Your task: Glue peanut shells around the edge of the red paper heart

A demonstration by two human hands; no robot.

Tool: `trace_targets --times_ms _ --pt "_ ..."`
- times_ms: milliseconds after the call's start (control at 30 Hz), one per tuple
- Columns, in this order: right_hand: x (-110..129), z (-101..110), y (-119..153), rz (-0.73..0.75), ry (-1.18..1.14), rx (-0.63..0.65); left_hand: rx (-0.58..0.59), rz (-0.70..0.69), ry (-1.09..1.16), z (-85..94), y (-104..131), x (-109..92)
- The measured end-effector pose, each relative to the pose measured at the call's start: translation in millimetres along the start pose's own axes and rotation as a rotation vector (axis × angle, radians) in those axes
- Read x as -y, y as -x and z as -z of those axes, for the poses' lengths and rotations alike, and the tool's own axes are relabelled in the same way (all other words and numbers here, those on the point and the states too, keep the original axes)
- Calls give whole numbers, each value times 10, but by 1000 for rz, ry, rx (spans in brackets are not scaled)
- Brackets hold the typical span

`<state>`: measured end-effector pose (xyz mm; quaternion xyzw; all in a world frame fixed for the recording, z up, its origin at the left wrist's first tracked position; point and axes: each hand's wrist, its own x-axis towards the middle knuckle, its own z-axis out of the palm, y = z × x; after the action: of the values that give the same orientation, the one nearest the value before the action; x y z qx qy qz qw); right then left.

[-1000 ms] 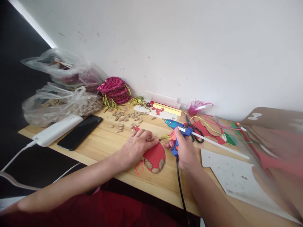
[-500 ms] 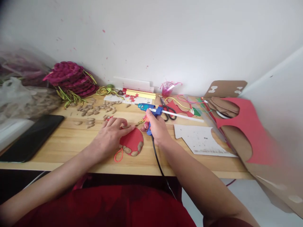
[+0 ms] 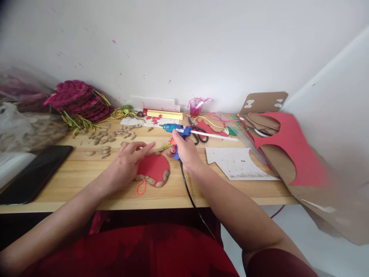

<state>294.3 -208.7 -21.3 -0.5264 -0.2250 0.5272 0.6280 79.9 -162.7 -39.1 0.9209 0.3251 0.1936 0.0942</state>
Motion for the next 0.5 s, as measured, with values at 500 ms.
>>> trace_targets --times_ms 500 --pt "8 82 -78 -42 -80 146 282 169 149 175 277 -56"
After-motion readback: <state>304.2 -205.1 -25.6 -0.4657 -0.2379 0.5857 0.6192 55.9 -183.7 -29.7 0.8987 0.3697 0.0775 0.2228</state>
